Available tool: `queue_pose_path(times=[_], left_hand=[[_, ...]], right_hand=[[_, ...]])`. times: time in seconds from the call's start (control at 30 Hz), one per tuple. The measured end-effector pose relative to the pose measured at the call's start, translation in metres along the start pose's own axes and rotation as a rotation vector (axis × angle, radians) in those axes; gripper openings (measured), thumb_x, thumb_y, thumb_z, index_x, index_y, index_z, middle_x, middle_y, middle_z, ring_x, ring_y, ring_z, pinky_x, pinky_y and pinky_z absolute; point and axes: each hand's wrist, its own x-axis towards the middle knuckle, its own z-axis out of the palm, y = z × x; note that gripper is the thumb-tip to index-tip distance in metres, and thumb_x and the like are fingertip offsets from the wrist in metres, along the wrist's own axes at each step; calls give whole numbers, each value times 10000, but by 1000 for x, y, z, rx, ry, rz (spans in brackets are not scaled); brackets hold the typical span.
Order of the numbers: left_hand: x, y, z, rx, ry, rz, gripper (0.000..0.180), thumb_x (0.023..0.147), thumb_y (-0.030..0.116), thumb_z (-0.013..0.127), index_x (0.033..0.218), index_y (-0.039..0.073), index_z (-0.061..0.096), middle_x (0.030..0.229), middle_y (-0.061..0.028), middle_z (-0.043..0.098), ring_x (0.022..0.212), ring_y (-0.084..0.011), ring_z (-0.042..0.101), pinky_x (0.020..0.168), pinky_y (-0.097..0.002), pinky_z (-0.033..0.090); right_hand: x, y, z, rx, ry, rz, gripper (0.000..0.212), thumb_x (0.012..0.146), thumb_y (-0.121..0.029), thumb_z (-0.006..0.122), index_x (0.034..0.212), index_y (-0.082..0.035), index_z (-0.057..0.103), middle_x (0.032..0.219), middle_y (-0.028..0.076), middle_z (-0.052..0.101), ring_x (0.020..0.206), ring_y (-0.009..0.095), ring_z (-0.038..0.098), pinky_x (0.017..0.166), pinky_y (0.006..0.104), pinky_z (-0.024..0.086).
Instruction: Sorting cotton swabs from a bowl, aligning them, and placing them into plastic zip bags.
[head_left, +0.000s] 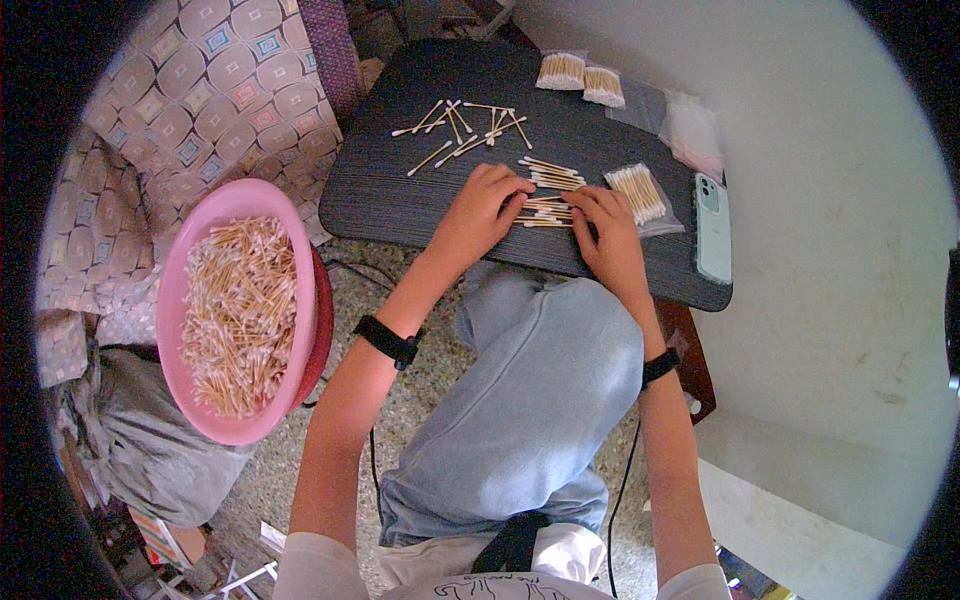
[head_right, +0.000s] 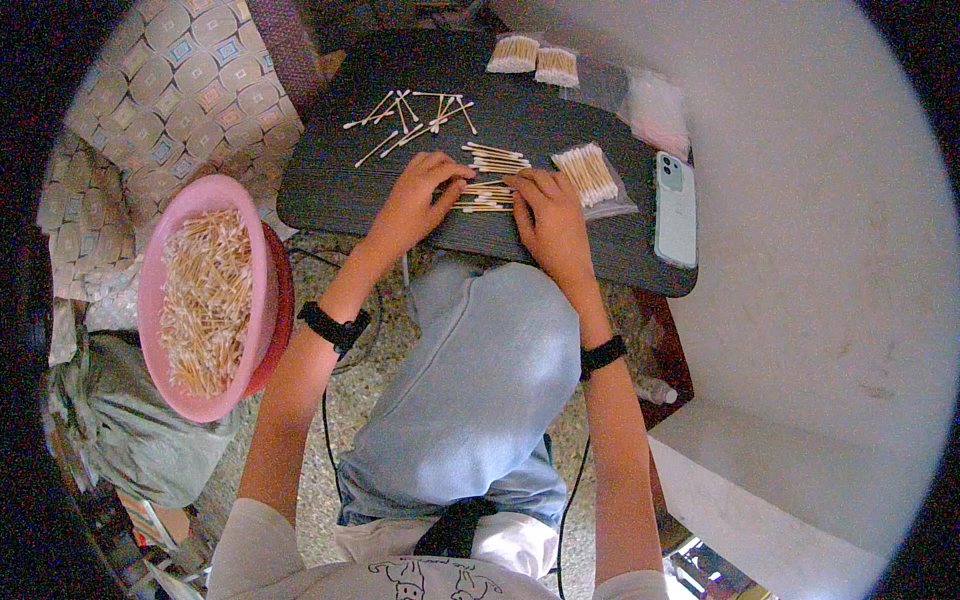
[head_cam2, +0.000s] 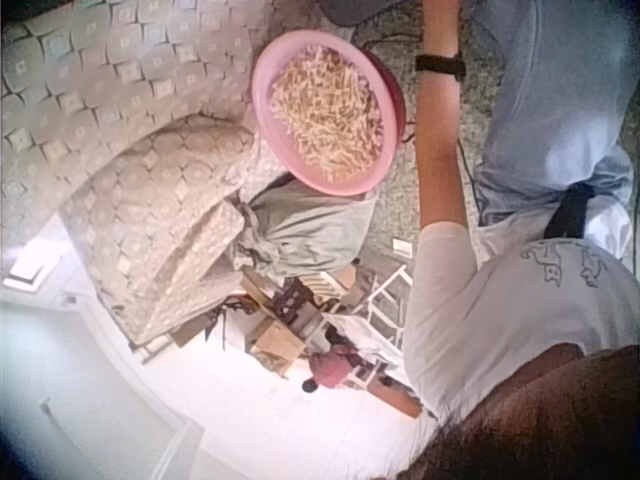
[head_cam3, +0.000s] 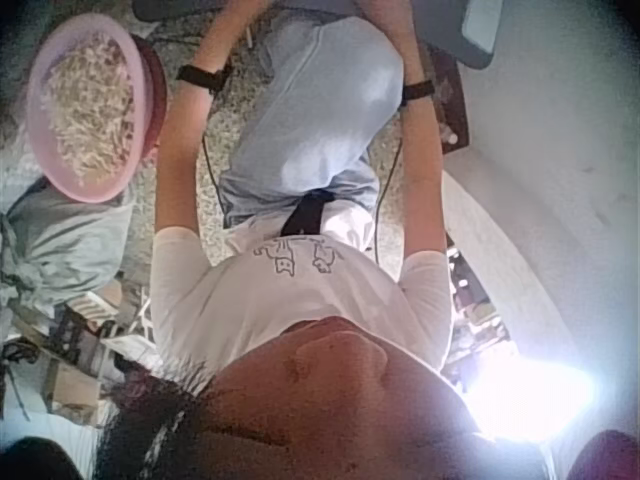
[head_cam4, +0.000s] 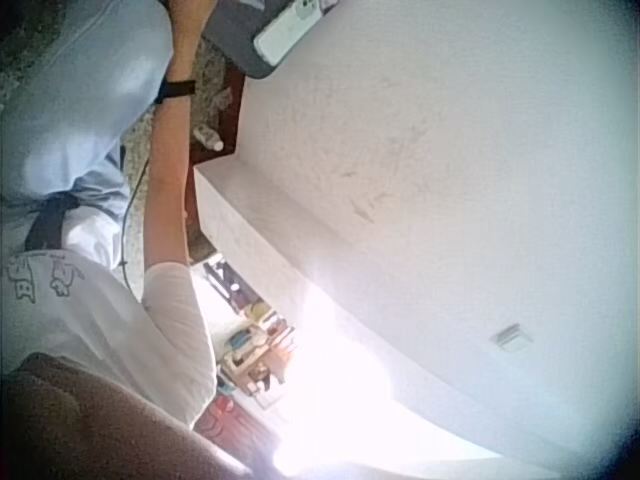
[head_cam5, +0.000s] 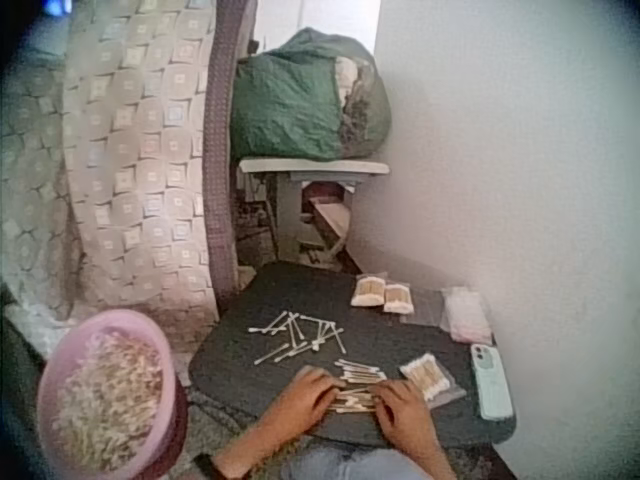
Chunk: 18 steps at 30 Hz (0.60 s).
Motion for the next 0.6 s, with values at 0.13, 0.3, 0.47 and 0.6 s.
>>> queue_pose_path(times=[0.13, 0.3, 0.47, 0.6], left_hand=[[3, -2, -1, 4, -30, -24, 103, 820, 86, 593, 907, 33, 611, 837, -113, 565, 883, -308, 514, 800, -398, 431], [7, -2, 0, 23, -29, 29, 114, 810, 124, 612, 894, 48, 620, 851, -98, 585, 875, -298, 515, 801, -399, 424], [7, -6, 3, 63, -23, 61, 116, 813, 144, 606, 891, 58, 615, 866, -89, 595, 879, -291, 517, 806, -403, 426], [12, -7, 8, 189, -4, 65, 116, 818, 148, 600, 889, 57, 607, 860, -92, 591, 887, -292, 519, 804, -403, 427]], right_hand=[[0, 0, -1, -5, -6, -9, 222, 822, -75, 565, 1035, -58, 623, 1012, 117, 586, 957, 318, 531, 864, 405, 429], [0, 0, -2, -4, -4, -7, 195, 834, -36, 566, 1021, -28, 623, 1023, 113, 586, 974, 301, 528, 855, 376, 423], [-1, -2, -2, 25, -2, 2, 197, 829, -29, 567, 1018, -22, 621, 1016, 119, 584, 965, 300, 533, 851, 376, 424], [0, 2, 0, 21, 19, -12, 216, 808, -53, 567, 1017, -37, 618, 987, 123, 575, 923, 321, 524, 819, 410, 438]])
